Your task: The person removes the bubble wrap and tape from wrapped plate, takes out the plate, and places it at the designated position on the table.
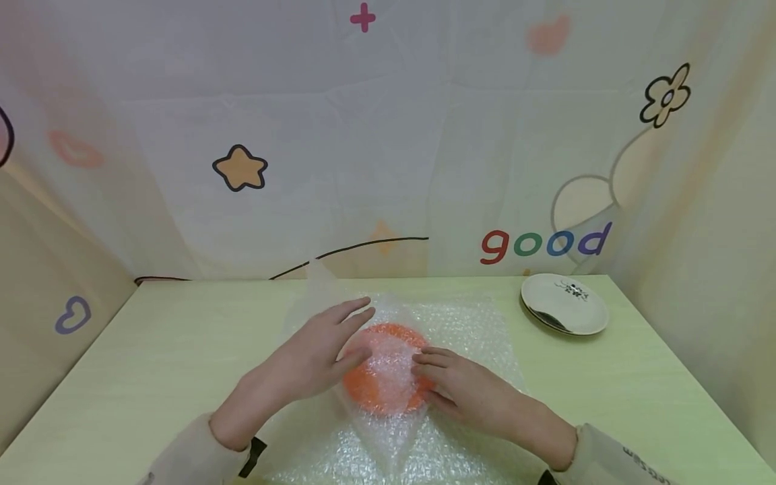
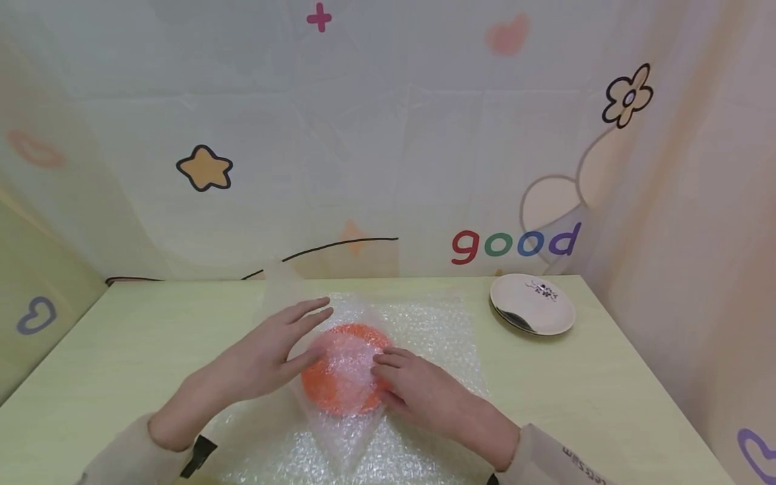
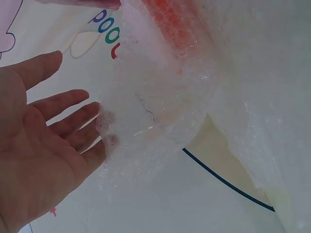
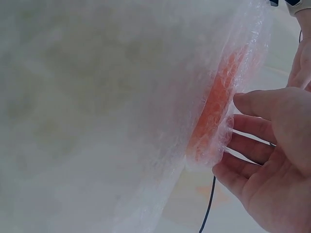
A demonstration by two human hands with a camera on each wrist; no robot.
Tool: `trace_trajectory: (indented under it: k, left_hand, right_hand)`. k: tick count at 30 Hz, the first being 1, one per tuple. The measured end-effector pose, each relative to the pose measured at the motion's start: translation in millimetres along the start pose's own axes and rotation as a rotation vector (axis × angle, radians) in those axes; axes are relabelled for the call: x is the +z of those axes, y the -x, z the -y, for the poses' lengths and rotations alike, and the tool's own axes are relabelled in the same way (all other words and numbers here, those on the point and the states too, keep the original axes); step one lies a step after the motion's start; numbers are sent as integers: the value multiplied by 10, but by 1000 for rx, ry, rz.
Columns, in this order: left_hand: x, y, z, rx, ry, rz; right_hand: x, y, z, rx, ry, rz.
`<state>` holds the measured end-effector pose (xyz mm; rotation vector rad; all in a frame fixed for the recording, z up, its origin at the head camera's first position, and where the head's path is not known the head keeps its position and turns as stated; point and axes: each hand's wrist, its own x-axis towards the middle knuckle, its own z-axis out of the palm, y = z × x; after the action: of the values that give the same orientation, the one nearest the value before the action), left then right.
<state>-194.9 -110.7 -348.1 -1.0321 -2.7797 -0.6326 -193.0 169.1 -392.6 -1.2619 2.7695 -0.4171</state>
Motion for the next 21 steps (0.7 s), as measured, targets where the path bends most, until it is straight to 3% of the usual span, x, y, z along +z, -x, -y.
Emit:
trace_trajectory:
  k: [7, 13, 21]
  left_hand:
    - [-1, 20, 3, -64, -43, 70]
    - [-2, 46, 34, -46, -22, 84]
    - [-58, 80, 77, -35, 41, 101]
  right_hand:
    - [7, -4, 7, -9, 16, -26]
    - [5, 31, 10, -25, 17, -66]
    - [-21, 34, 17, -6, -15, -50]
